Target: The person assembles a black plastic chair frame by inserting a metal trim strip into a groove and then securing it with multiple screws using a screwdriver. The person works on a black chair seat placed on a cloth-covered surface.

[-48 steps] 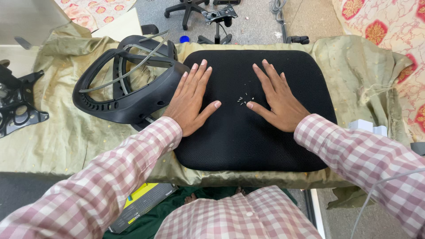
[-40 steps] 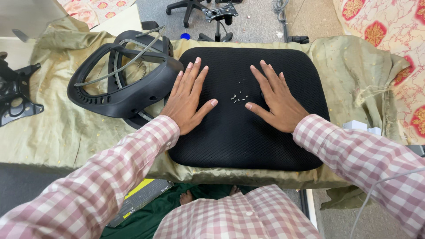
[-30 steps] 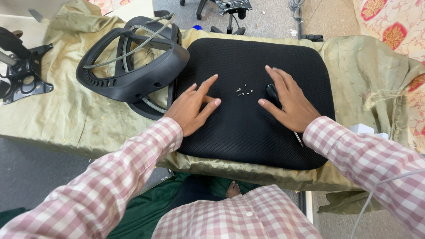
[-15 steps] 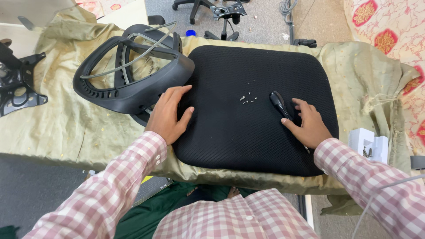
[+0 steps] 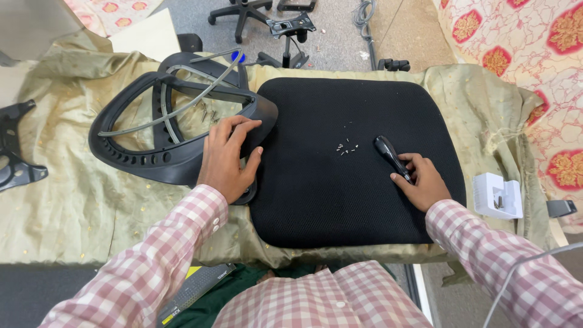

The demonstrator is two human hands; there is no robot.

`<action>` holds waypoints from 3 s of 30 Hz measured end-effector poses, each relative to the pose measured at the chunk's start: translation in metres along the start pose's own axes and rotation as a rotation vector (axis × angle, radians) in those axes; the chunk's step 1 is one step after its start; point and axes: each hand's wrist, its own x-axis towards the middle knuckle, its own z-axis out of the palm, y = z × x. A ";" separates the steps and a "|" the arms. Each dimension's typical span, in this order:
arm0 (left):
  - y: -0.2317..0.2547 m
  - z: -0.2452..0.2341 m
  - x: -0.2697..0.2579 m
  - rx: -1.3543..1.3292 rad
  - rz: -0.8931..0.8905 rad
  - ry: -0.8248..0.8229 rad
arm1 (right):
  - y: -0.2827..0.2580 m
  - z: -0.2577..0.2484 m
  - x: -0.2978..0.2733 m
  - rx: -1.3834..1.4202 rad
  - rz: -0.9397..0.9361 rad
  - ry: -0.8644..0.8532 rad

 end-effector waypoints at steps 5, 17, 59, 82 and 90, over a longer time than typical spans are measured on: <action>-0.004 0.005 -0.010 -0.051 -0.028 0.038 | -0.001 0.008 -0.012 -0.048 -0.021 0.066; -0.029 0.004 -0.003 0.051 -0.074 0.123 | -0.015 -0.005 -0.010 -0.124 0.040 -0.028; -0.042 -0.018 0.054 0.371 -0.444 -0.490 | -0.019 -0.001 -0.023 -0.042 0.060 0.194; 0.083 0.040 0.041 0.222 0.382 -0.582 | -0.008 -0.009 -0.022 0.004 0.021 0.222; 0.130 0.094 0.038 0.256 0.463 -0.699 | 0.068 -0.021 -0.014 -0.005 0.030 0.476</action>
